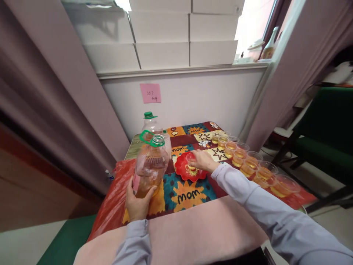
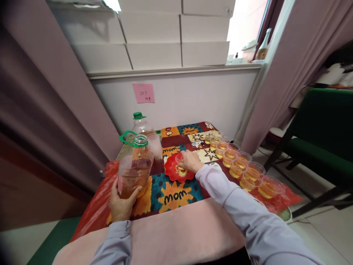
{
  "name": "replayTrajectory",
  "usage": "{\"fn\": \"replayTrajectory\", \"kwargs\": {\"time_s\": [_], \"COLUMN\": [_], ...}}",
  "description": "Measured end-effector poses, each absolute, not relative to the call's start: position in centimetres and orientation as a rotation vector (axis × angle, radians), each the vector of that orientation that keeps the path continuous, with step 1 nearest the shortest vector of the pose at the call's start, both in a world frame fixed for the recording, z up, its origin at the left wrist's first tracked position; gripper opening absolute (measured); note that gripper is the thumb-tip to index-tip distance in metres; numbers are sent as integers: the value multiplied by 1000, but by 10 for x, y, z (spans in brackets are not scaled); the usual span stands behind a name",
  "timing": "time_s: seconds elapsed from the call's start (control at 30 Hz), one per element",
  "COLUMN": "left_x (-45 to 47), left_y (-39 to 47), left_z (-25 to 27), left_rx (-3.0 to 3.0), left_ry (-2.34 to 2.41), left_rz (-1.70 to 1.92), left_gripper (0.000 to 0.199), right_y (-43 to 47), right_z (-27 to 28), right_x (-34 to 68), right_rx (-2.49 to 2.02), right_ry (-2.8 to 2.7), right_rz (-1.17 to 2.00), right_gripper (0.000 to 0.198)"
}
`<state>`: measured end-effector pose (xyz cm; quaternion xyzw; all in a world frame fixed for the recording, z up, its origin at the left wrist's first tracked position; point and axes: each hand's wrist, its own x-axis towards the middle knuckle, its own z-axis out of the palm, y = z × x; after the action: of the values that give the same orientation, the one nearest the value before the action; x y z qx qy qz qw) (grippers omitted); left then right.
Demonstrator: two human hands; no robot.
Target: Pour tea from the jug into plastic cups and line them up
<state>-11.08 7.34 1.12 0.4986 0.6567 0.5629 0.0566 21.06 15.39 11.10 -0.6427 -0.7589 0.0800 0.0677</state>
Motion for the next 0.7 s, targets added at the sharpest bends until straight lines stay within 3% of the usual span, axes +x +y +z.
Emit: {"fn": "replayTrajectory", "kwargs": {"time_s": [0.17,0.33,0.43,0.7], "left_x": [-112,-112,-111,-108], "left_y": [75,73,72,74], "left_z": [11,17,19,21], "left_rx": [1497,1521,1505,1441], "left_ry": [2075,2076,2109,2189], "left_rz": [1690,1671,1652,1608], "left_gripper": [108,111,111,114], "right_y": [162,167,171,234], "right_z": [116,121,131,164], "right_x": [208,207,213,284], "right_rx": [-1923,-1869,-1817,-1825], "right_ry": [-2351,-2408,-2389,-2203], "right_rz": [194,193,180,40], "right_gripper": [66,59,64,76]}}
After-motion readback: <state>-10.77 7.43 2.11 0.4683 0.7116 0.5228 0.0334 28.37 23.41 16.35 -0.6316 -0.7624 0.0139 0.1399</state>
